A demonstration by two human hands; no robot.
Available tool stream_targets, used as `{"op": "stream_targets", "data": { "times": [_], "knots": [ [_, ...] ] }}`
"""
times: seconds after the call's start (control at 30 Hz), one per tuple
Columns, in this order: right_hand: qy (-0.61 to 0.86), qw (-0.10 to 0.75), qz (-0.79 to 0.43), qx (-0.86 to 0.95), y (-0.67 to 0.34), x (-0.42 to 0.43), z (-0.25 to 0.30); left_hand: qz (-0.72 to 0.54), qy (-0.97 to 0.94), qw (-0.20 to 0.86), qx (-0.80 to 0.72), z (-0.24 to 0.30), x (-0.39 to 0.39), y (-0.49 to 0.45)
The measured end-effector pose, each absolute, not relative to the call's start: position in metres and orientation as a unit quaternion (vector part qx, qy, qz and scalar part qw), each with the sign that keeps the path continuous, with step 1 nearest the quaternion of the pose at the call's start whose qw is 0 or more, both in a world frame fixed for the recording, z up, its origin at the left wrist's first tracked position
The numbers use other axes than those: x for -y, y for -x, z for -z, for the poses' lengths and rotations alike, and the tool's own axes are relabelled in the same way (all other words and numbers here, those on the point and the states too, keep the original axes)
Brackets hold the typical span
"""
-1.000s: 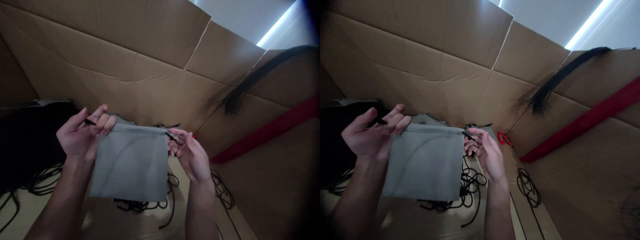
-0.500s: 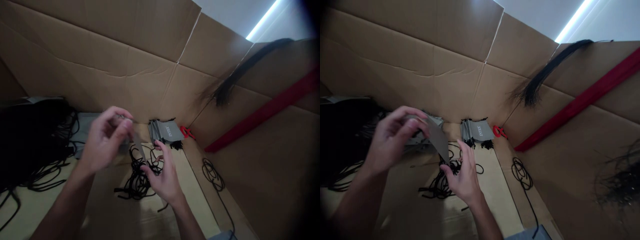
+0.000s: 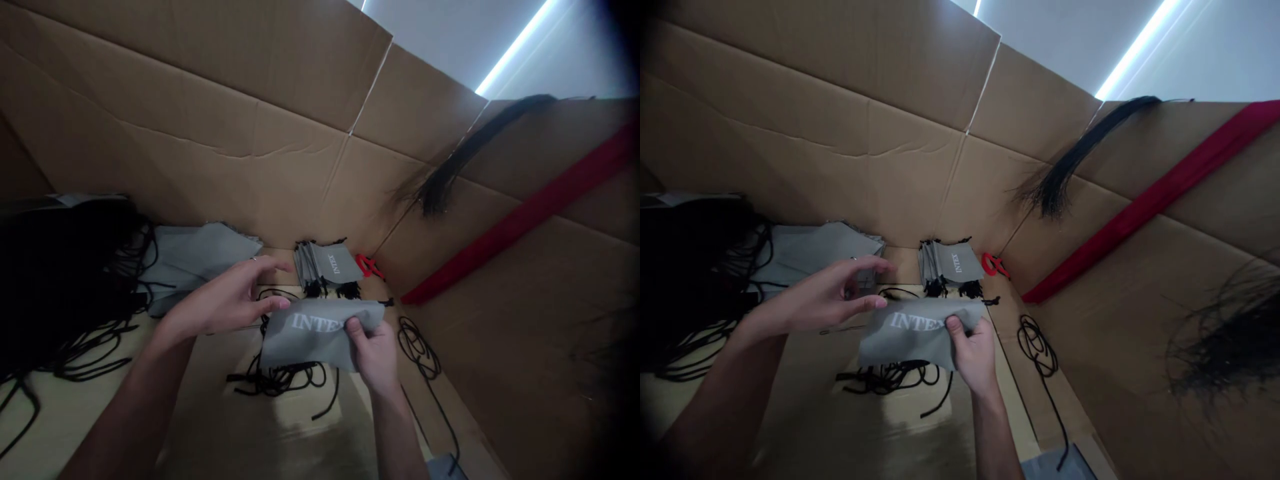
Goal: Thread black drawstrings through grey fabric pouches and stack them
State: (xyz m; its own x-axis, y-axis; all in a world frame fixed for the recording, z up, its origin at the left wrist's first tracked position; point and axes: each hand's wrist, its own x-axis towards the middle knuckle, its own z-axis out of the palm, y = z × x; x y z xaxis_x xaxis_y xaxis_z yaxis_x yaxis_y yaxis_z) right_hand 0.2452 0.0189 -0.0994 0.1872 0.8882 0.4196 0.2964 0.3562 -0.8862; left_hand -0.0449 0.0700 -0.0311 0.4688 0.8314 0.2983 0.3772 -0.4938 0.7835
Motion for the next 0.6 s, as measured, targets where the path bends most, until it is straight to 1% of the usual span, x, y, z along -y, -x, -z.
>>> {"op": "stream_targets", "data": {
  "times": [0.1,0.17,0.23,0.3,0.4,0.6],
  "knots": [
    [0.488,0.604,-0.265,0.571,-0.262,-0.022,0.104,-0.328,-0.77,0.4,-0.374,0.041,-0.079,0.044],
    [0.474,0.617,-0.274,0.566,-0.267,-0.024,0.107,-0.316,-0.746,0.471,-0.35,0.045,-0.082,0.039],
    [0.46,0.623,-0.283,0.566,-0.27,-0.025,0.107,-0.289,-0.716,0.546,-0.325,0.047,-0.083,0.033],
    [0.449,0.622,-0.291,0.572,-0.274,-0.027,0.106,-0.246,-0.698,0.6,-0.305,0.045,-0.083,0.03],
    [0.44,0.616,-0.29,0.586,-0.283,-0.03,0.102,-0.215,-0.709,0.603,-0.296,0.04,-0.082,0.033],
    [0.439,0.576,-0.265,0.636,-0.293,-0.029,0.093,-0.269,-0.708,0.575,-0.31,0.041,-0.082,0.03]
  ]
}}
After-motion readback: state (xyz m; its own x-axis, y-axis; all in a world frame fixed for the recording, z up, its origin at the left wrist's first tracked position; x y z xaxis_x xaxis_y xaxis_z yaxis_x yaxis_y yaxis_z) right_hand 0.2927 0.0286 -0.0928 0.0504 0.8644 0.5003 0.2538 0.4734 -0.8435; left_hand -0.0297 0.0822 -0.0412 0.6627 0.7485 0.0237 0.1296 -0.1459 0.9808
